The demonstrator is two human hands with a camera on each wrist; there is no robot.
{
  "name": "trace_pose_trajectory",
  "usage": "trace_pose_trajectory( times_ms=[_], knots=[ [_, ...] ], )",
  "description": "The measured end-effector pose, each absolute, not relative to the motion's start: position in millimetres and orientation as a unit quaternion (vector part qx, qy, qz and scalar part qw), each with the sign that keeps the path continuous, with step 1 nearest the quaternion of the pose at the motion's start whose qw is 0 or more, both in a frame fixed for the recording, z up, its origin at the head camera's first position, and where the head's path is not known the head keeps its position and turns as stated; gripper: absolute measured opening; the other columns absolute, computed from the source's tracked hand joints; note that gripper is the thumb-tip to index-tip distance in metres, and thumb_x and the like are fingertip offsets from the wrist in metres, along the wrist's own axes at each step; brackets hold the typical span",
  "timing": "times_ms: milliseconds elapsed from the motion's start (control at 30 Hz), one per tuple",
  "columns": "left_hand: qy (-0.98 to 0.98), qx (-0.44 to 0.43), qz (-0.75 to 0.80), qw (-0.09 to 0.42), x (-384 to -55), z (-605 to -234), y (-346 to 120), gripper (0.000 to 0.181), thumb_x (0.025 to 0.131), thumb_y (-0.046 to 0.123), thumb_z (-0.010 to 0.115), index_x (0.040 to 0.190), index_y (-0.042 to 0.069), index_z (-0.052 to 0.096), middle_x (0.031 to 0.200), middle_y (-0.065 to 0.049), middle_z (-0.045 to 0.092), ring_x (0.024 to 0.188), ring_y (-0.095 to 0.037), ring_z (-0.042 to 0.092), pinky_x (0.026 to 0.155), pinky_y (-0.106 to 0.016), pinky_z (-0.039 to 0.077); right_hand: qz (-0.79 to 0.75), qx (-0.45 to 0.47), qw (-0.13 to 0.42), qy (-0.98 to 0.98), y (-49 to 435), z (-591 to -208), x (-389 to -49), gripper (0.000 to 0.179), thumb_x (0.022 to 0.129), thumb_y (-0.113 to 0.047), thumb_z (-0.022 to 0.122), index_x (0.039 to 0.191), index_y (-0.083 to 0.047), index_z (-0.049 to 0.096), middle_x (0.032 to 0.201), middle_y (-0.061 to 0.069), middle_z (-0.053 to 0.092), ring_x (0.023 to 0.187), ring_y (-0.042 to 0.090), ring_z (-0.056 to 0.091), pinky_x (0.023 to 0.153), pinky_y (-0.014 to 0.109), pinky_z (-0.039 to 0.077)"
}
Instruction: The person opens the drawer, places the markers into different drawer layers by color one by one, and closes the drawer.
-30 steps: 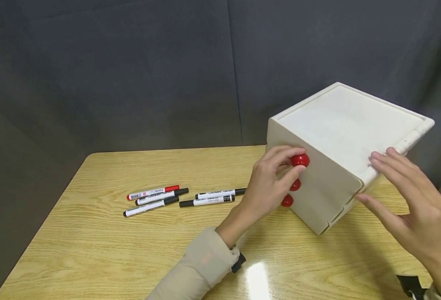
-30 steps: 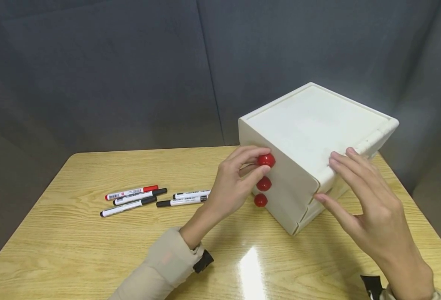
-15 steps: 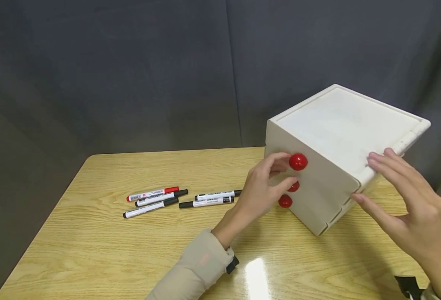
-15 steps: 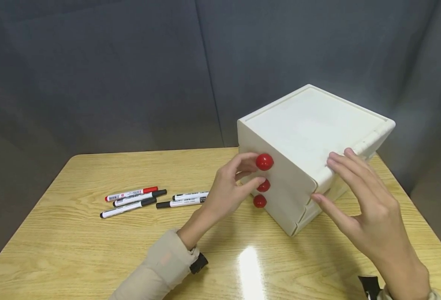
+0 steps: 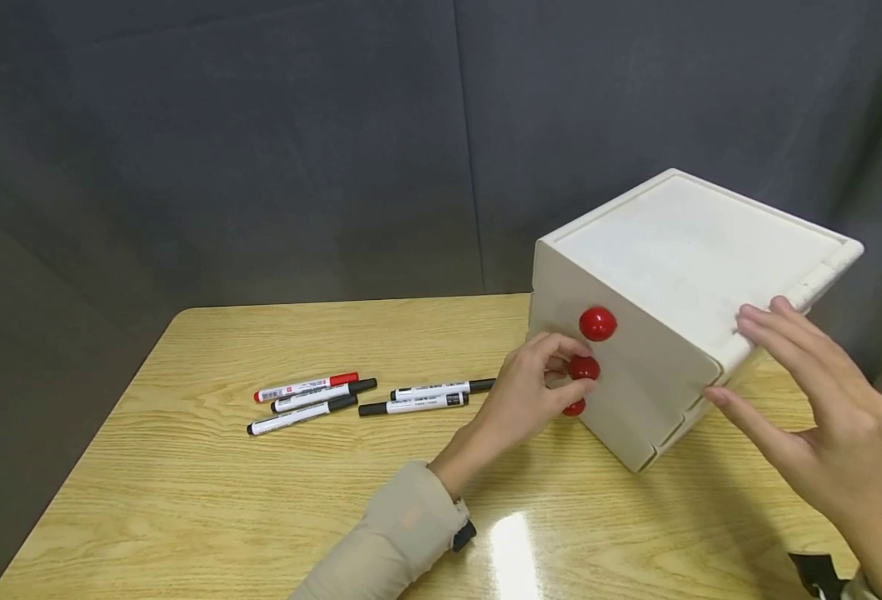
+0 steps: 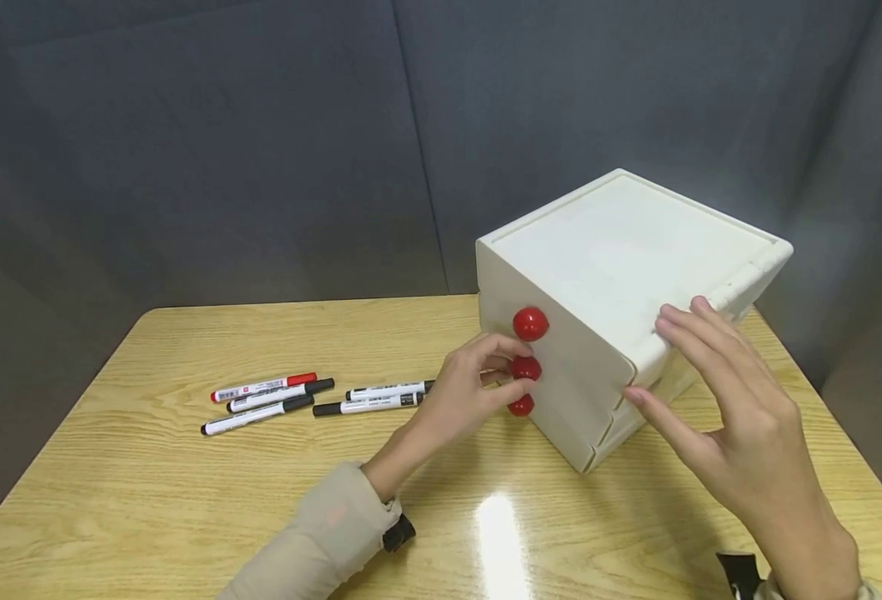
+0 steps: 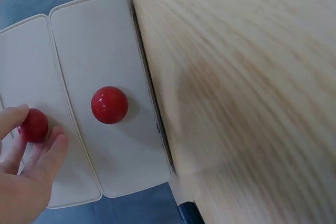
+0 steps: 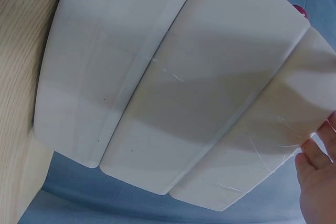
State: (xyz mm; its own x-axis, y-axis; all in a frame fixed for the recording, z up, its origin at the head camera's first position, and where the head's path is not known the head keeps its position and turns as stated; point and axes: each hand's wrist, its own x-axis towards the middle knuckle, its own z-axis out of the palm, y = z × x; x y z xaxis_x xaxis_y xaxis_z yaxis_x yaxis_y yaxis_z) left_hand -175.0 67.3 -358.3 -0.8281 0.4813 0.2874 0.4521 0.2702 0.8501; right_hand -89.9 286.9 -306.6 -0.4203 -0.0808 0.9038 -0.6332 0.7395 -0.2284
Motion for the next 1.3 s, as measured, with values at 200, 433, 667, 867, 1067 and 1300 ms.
trace_pose_trajectory(
  times_ms=[200,433,667,867,1067,1300],
  knots=[
    [0.778,0.279,0.563,0.027,-174.1,-361.1,67.9,0.025,0.088,-0.001,0.071,0.111,0.000,0.065,0.113,-0.011,0.062,0.097,-0.013,0.067,0.087,-0.015,0.055,0.285,0.224,0.486,-0.795,286.9,-306.8,-90.0,0.071,0.090,-0.056,0.064,0.110,0.012,0.068,0.121,0.019,0.070,0.133,0.017,0.055,0.114,0.022,0.039],
    [0.763,0.267,0.588,0.036,-170.9,-364.8,63.1,0.024,0.087,-0.003,0.071,0.111,-0.001,0.064,0.114,-0.013,0.063,0.098,-0.019,0.067,0.088,-0.023,0.058,0.287,0.223,0.488,-0.793,286.7,-307.3,-89.9,0.071,0.090,-0.056,0.064,0.109,0.012,0.068,0.121,0.018,0.070,0.133,0.018,0.055,0.114,0.023,0.039],
    [0.770,0.261,0.582,0.030,-162.5,-366.2,51.1,0.024,0.088,0.000,0.072,0.110,0.002,0.065,0.112,-0.008,0.063,0.095,-0.008,0.065,0.088,-0.014,0.055,0.284,0.219,0.482,-0.800,286.9,-308.5,-90.2,0.072,0.090,-0.057,0.063,0.110,0.012,0.068,0.122,0.018,0.070,0.134,0.017,0.054,0.115,0.022,0.038],
    [0.770,0.252,0.585,0.039,-154.8,-364.3,37.9,0.025,0.087,0.001,0.072,0.111,0.004,0.066,0.113,-0.007,0.063,0.098,-0.009,0.066,0.090,-0.015,0.054,0.288,0.220,0.489,-0.793,286.5,-308.0,-90.3,0.072,0.089,-0.057,0.064,0.109,0.012,0.068,0.121,0.018,0.070,0.133,0.017,0.055,0.115,0.022,0.039],
    [0.763,0.245,0.596,0.050,-147.6,-364.1,27.4,0.025,0.087,0.000,0.072,0.112,0.004,0.066,0.114,-0.009,0.063,0.102,-0.017,0.067,0.093,-0.017,0.054,0.292,0.222,0.493,-0.789,285.3,-306.8,-89.4,0.071,0.089,-0.056,0.065,0.109,0.012,0.068,0.121,0.017,0.071,0.132,0.017,0.056,0.114,0.022,0.039],
    [0.766,0.239,0.595,0.045,-140.3,-367.1,17.0,0.024,0.088,0.004,0.072,0.111,0.007,0.066,0.115,-0.006,0.063,0.105,-0.016,0.067,0.094,-0.019,0.054,0.295,0.222,0.494,-0.787,284.1,-306.1,-89.0,0.071,0.089,-0.056,0.065,0.109,0.012,0.068,0.121,0.016,0.071,0.132,0.017,0.056,0.114,0.021,0.039]
  ],
)
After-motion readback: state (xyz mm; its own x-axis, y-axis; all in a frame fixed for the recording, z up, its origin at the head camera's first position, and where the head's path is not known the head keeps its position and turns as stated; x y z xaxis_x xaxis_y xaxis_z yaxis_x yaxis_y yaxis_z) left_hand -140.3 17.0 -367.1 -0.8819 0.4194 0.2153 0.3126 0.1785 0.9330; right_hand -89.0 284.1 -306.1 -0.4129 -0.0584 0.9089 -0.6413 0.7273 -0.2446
